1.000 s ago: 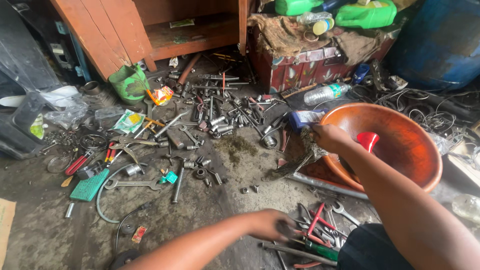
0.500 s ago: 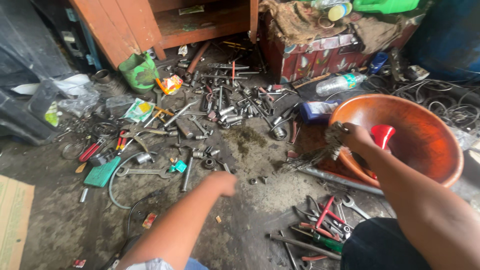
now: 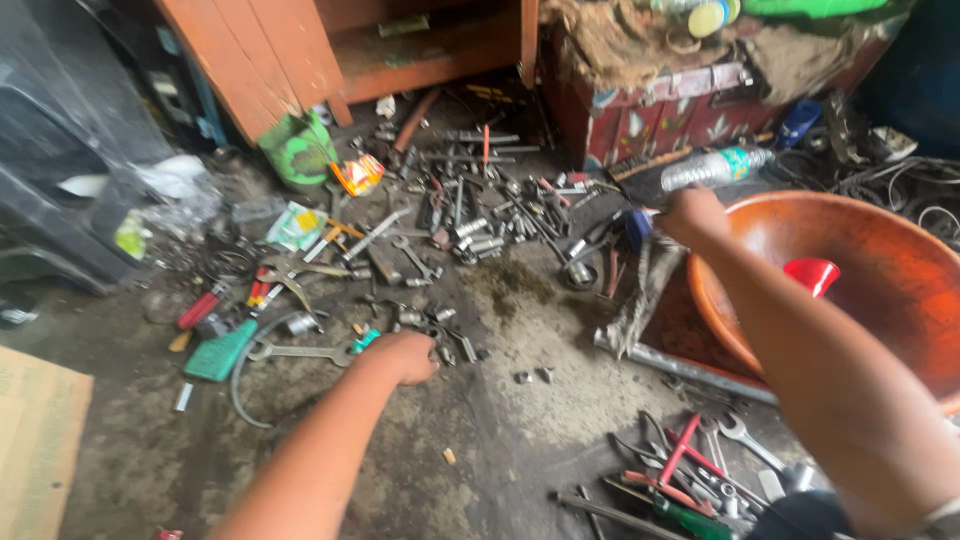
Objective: The person sits on the floor and wipes various metal tools, including wrenches, pliers, and screwdrivers, using a dark cloth. They pick up each tool from the cluttered floor, wipe it, and place it aside.
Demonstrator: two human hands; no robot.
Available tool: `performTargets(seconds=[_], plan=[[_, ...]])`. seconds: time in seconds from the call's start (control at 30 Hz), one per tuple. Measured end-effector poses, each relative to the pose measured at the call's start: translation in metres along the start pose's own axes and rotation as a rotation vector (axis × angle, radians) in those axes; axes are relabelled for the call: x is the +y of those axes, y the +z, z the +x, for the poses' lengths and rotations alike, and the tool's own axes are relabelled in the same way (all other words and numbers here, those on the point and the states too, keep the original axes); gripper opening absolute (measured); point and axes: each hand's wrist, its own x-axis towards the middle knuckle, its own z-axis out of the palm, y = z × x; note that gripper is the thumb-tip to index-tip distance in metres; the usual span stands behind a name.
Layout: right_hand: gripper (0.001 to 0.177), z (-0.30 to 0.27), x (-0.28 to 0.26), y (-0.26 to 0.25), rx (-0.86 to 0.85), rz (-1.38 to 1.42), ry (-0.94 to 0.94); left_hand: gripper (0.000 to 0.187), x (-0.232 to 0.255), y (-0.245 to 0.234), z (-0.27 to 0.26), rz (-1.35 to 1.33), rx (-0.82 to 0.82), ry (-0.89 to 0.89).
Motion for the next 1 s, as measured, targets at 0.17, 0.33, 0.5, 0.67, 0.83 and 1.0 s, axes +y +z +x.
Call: performTargets(seconds=[0.17,0.33,0.5,0.67,0.83,1.0], plan=[[0.034,-0.024,-0.044,0.025,-0.077,-0.083,0.071,0.043,0.004,0.031,0.003,-0.028,-0.156,0.111],[0.052,-0.009,-0.047,0.036,-0.217,0.069,0.265,0.045,0.012,0.042,0.002,0.104,-0.182,0.103],[0.051,-0.007,-0.040,0.083,-0.363,0.109,0.236,0.042,0.020,0.053,-0.005,-0.026,-0.128,0.116],[0.050,-0.037,-0.066,0.137,-0.811,0.113,-0.027,0.046,0.011,0.089,-0.026,0.196,-0.363,0.082],[0.050,-0.048,-0.072,0.142,-0.845,0.054,-0.033,0.034,-0.004,0.112,-0.018,0.237,-0.366,0.057],[0.050,-0.049,-0.088,0.126,-0.672,-0.019,-0.027,0.028,-0.010,0.138,-0.001,0.232,-0.293,0.151]])
